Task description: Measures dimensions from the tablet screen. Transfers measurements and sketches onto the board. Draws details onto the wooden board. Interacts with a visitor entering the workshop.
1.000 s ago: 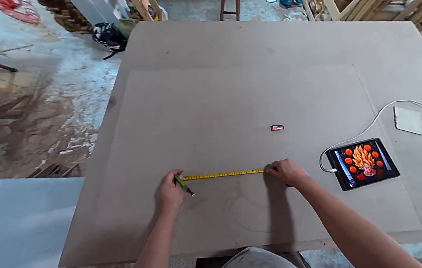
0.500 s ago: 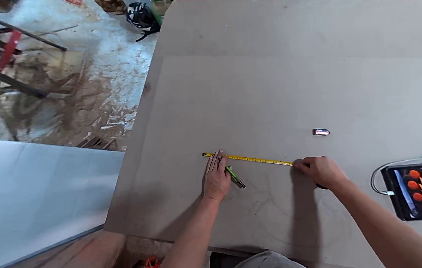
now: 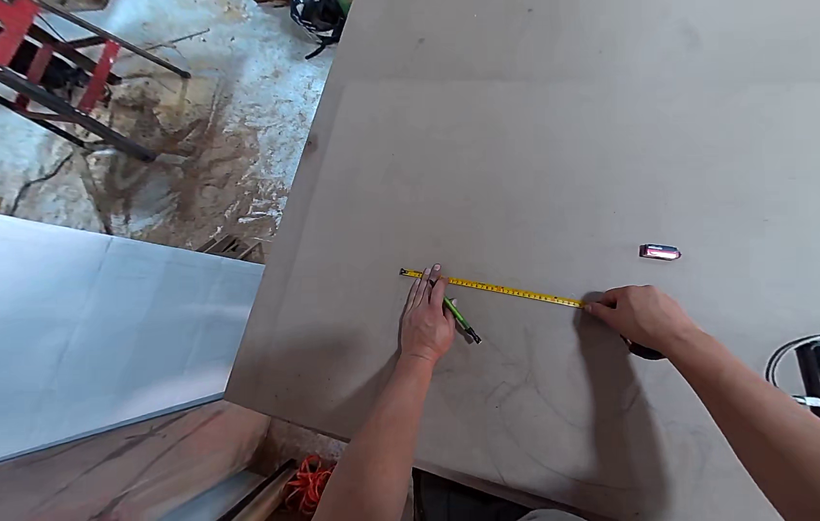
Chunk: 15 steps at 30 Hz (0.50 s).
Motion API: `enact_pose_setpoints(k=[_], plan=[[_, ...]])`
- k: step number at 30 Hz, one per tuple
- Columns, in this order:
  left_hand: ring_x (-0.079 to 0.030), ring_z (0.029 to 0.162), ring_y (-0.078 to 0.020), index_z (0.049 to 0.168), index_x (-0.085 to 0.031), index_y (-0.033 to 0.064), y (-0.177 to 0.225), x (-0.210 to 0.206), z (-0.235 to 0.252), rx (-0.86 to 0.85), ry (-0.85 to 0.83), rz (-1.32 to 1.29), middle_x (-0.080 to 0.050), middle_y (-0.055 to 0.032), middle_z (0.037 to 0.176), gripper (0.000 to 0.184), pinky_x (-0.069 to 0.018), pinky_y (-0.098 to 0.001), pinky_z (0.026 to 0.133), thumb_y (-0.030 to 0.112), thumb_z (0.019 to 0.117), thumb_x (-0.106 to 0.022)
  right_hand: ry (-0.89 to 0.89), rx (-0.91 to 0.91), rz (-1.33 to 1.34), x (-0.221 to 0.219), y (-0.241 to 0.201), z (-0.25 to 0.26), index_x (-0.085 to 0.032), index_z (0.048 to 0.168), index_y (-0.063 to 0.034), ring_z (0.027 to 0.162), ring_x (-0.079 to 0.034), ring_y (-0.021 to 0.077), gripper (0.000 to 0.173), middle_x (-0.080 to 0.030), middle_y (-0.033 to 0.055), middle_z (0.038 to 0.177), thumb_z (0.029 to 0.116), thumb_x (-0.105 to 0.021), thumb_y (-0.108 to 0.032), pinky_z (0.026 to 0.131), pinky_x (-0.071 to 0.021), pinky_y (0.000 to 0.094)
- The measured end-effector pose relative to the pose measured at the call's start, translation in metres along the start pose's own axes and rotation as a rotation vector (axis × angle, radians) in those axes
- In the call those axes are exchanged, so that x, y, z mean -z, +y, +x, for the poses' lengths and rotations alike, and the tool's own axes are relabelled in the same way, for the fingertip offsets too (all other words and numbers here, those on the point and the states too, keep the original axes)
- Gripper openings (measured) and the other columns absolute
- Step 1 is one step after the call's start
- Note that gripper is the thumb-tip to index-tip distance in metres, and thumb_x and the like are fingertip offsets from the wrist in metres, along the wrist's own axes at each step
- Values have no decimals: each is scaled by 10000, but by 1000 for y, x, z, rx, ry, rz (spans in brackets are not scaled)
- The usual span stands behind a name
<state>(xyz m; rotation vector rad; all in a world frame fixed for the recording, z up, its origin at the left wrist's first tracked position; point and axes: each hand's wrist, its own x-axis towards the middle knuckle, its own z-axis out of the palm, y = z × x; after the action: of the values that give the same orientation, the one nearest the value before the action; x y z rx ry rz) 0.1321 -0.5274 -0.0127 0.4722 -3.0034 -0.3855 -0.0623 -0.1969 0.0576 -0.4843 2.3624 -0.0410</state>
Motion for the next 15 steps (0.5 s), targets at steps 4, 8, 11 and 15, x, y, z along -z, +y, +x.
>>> enact_pose_setpoints(k=[4, 8, 11, 15], plan=[[-256, 1559, -168, 1497, -510, 138, 0, 2, 0, -6, -8, 17, -344, 11, 1666, 474, -200, -386, 1289, 300, 1052, -492, -12, 12, -6, 0, 1, 3, -709, 803, -210, 729, -677, 251, 469, -674, 39, 732, 992, -554, -609, 628, -532, 532], [-253, 1560, -167, 1498, -509, 137, -2, 0, 1, -14, -1, 16, -339, 8, 1669, 477, -202, -391, 1288, 292, 1047, -497, 4, 15, 15, -1, 1, 2, -723, 813, -212, 734, -681, 253, 468, -682, 41, 741, 985, -563, -617, 639, -537, 548], [-274, 1552, -172, 1486, -521, 133, -3, 1, 1, -19, 14, 16, -350, 10, 1663, 469, -216, -393, 1284, 299, 1048, -492, 12, 4, 21, -2, 1, 2, -726, 815, -220, 739, -683, 248, 474, -683, 33, 741, 978, -561, -633, 639, -539, 536], [-287, 1548, -177, 1480, -530, 142, -3, 0, 3, -25, 13, 13, -369, 9, 1654, 473, -231, -395, 1279, 352, 1058, -482, 10, -15, 40, -1, -1, 2, -706, 793, -208, 712, -672, 249, 475, -668, 35, 719, 985, -562, -617, 617, -527, 532]])
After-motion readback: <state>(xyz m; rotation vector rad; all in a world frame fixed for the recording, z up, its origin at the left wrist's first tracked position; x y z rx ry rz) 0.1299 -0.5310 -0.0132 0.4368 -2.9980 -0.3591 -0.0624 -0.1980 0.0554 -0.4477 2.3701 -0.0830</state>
